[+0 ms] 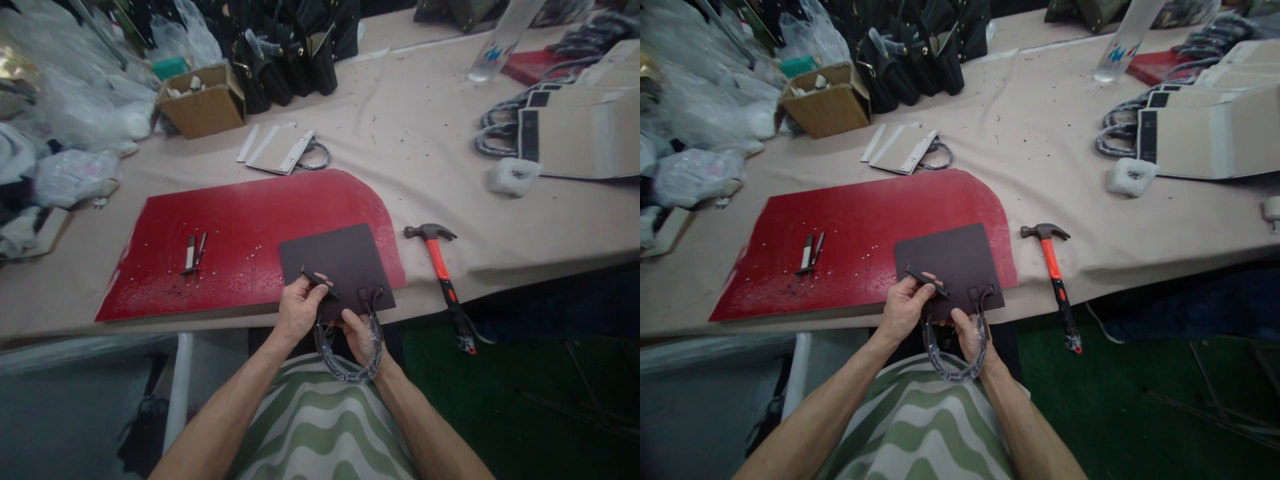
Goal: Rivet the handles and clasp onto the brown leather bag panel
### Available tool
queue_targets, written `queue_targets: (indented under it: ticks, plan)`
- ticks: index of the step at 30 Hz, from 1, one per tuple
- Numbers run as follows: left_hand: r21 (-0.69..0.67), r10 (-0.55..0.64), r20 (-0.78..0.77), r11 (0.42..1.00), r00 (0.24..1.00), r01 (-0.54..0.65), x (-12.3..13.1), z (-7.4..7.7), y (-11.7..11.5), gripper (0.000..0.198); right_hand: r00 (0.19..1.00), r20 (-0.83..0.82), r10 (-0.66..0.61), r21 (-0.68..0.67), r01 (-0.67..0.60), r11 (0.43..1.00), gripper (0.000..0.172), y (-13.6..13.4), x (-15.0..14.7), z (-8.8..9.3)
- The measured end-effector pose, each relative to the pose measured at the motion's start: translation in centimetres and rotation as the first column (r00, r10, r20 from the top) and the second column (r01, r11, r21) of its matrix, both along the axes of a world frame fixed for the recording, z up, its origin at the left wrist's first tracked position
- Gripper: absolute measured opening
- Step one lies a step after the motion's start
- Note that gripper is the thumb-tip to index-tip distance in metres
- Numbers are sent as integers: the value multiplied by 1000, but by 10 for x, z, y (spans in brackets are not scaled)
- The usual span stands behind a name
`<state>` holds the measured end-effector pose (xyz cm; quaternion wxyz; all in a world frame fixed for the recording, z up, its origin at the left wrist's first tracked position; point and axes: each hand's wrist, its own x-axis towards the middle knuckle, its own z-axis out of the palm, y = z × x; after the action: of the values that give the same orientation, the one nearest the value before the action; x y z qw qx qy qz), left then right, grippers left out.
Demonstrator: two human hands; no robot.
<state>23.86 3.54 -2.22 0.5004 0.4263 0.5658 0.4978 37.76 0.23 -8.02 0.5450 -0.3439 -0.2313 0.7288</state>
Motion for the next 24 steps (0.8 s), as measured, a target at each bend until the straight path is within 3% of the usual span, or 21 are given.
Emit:
queue_targets:
  ticks: [10, 19, 24]
  plan:
    - [11, -3, -19, 1000, 1000, 4, -1, 0, 3, 25, 1000, 2, -20, 20, 20, 1000, 30, -1, -5, 4]
    - [-13, -7, -37, 1000, 999, 7, -3, 1, 6, 29, 999, 12, -37, -25, 37, 999, 45, 1, -7, 7]
    - [-155, -15, 103, 987, 995, 31, -7, 10, 16, 40, 995, -37, -94, -59, 92, 994, 50, 2, -11, 9]
